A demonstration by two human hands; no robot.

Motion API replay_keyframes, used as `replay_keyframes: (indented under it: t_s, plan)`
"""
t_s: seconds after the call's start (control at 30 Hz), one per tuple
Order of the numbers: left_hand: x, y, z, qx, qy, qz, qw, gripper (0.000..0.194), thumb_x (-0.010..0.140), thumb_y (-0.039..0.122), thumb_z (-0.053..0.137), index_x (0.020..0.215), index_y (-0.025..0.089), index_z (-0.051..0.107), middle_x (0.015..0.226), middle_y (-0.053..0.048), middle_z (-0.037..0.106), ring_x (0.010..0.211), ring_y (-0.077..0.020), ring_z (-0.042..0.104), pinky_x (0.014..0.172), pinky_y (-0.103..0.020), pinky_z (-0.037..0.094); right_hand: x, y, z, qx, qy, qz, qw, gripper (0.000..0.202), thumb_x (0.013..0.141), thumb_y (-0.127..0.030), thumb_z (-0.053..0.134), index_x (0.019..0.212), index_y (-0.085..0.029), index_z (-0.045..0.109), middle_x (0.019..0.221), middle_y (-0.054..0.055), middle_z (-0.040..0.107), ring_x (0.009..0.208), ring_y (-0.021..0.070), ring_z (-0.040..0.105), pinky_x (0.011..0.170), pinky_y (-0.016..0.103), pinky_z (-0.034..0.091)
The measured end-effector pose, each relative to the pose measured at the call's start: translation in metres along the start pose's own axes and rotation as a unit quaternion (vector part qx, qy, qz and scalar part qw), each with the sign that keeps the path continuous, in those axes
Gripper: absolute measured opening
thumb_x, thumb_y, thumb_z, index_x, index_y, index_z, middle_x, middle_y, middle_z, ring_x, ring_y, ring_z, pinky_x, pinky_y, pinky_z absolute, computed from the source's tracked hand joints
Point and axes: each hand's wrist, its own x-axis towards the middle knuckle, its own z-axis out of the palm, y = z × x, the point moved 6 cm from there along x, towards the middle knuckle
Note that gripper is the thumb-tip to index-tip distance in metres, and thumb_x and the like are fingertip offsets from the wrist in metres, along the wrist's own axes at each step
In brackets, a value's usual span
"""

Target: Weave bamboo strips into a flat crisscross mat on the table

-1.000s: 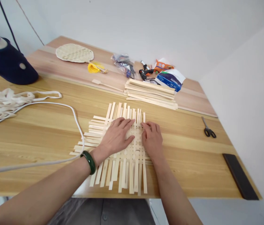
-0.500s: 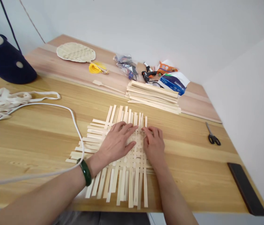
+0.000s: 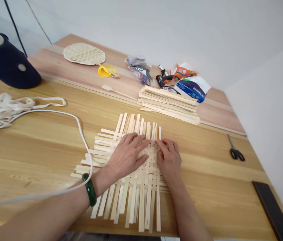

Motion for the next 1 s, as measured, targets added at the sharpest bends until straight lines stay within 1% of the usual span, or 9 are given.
replay_keyframes:
  t_s: [0.2, 0.37, 0.43, 0.5, 0.57, 0.63, 0.7, 0.87, 1.0]
  plan:
    - [0.001, 0.002, -0.001, 0.009, 0.006, 0.018, 1.0, 0.045, 0.093, 0.035, 0.057, 0.137, 0.023, 0.052, 0.131, -0.007, 0.058, 0.119, -0.029, 0.046, 0.104, -0.048, 0.04, 0.001, -0.001, -0.001, 0.01, 0.005, -0.012, 1.0, 0.038, 0.085, -0.002, 0.046, 0.113, -0.019, 0.066, 0.103, 0.009, 0.066, 0.1, 0.0236, 0.055, 0.085, 0.038, 0.053]
    - [-0.001, 0.003, 0.0, 0.022, 0.004, 0.013, 1.0, 0.054, 0.093, 0.036, 0.055, 0.144, 0.022, 0.043, 0.13, -0.009, 0.058, 0.118, -0.0298, 0.048, 0.103, -0.048, 0.041, 0.0, -0.003, 0.001, 0.011, -0.01, 0.002, 1.0, 0.035, 0.085, -0.003, 0.044, 0.109, -0.02, 0.064, 0.102, 0.009, 0.065, 0.1, 0.0242, 0.055, 0.087, 0.04, 0.052]
    - [-0.001, 0.003, -0.001, 0.016, 0.01, 0.009, 1.0, 0.06, 0.092, 0.037, 0.057, 0.147, 0.019, 0.039, 0.131, -0.01, 0.058, 0.118, -0.0302, 0.049, 0.103, -0.048, 0.042, 0.0, -0.003, -0.001, 0.017, 0.003, 0.017, 1.0, 0.032, 0.086, -0.004, 0.044, 0.108, -0.02, 0.062, 0.104, 0.009, 0.065, 0.101, 0.0233, 0.056, 0.086, 0.039, 0.052]
    - [-0.001, 0.001, -0.004, -0.006, 0.035, 0.006, 0.999, 0.063, 0.091, 0.036, 0.059, 0.147, 0.016, 0.037, 0.133, -0.012, 0.057, 0.119, -0.0299, 0.05, 0.103, -0.048, 0.044, 0.0, -0.003, -0.004, 0.027, 0.031, 0.026, 0.999, 0.03, 0.088, -0.006, 0.044, 0.109, -0.02, 0.061, 0.105, 0.009, 0.065, 0.101, 0.0223, 0.057, 0.087, 0.038, 0.052]
    - [-0.002, -0.003, -0.011, -0.045, 0.089, -0.009, 0.995, 0.053, 0.091, 0.032, 0.059, 0.139, 0.015, 0.046, 0.13, -0.013, 0.058, 0.117, -0.0278, 0.052, 0.101, -0.045, 0.046, 0.0, -0.004, -0.008, 0.028, 0.057, 0.031, 0.997, 0.028, 0.089, -0.008, 0.046, 0.11, -0.019, 0.059, 0.105, 0.009, 0.065, 0.102, 0.0222, 0.058, 0.088, 0.038, 0.052]
    - [-0.004, -0.011, -0.017, -0.086, 0.149, -0.039, 0.984, 0.032, 0.092, 0.025, 0.055, 0.123, 0.016, 0.058, 0.12, -0.011, 0.061, 0.112, -0.0245, 0.056, 0.098, -0.042, 0.049, -0.001, -0.004, -0.01, 0.026, 0.07, 0.032, 0.997, 0.025, 0.089, -0.01, 0.048, 0.109, -0.019, 0.059, 0.103, 0.009, 0.066, 0.101, 0.0224, 0.058, 0.088, 0.039, 0.053]
    - [-0.007, -0.018, -0.018, -0.115, 0.184, -0.073, 0.973, 0.019, 0.092, 0.018, 0.052, 0.107, 0.018, 0.064, 0.111, -0.009, 0.062, 0.107, -0.0224, 0.058, 0.097, -0.041, 0.051, -0.001, -0.003, -0.009, 0.028, 0.068, 0.036, 0.997, 0.023, 0.089, -0.012, 0.049, 0.107, -0.018, 0.06, 0.101, 0.009, 0.066, 0.1, 0.0223, 0.058, 0.087, 0.038, 0.053]
    - [-0.008, -0.027, -0.019, -0.17, 0.188, -0.127, 0.959, 0.02, 0.088, 0.014, 0.052, 0.099, 0.019, 0.068, 0.112, -0.008, 0.062, 0.111, -0.0225, 0.059, 0.1, -0.045, 0.05, -0.004, 0.002, -0.008, 0.067, 0.052, 0.07, 0.994, 0.022, 0.089, -0.013, 0.048, 0.101, -0.02, 0.064, 0.099, 0.008, 0.067, 0.097, 0.0212, 0.059, 0.087, 0.038, 0.053]
    - [-0.009, -0.034, -0.035, -0.222, 0.173, -0.149, 0.948, 0.023, 0.089, 0.013, 0.048, 0.098, 0.021, 0.068, 0.11, -0.005, 0.065, 0.105, -0.0188, 0.064, 0.095, -0.04, 0.054, -0.002, 0.009, -0.014, 0.079, 0.041, 0.098, 0.991, 0.023, 0.088, -0.015, 0.048, 0.101, -0.02, 0.066, 0.099, 0.007, 0.068, 0.098, 0.022, 0.059, 0.087, 0.039, 0.052]
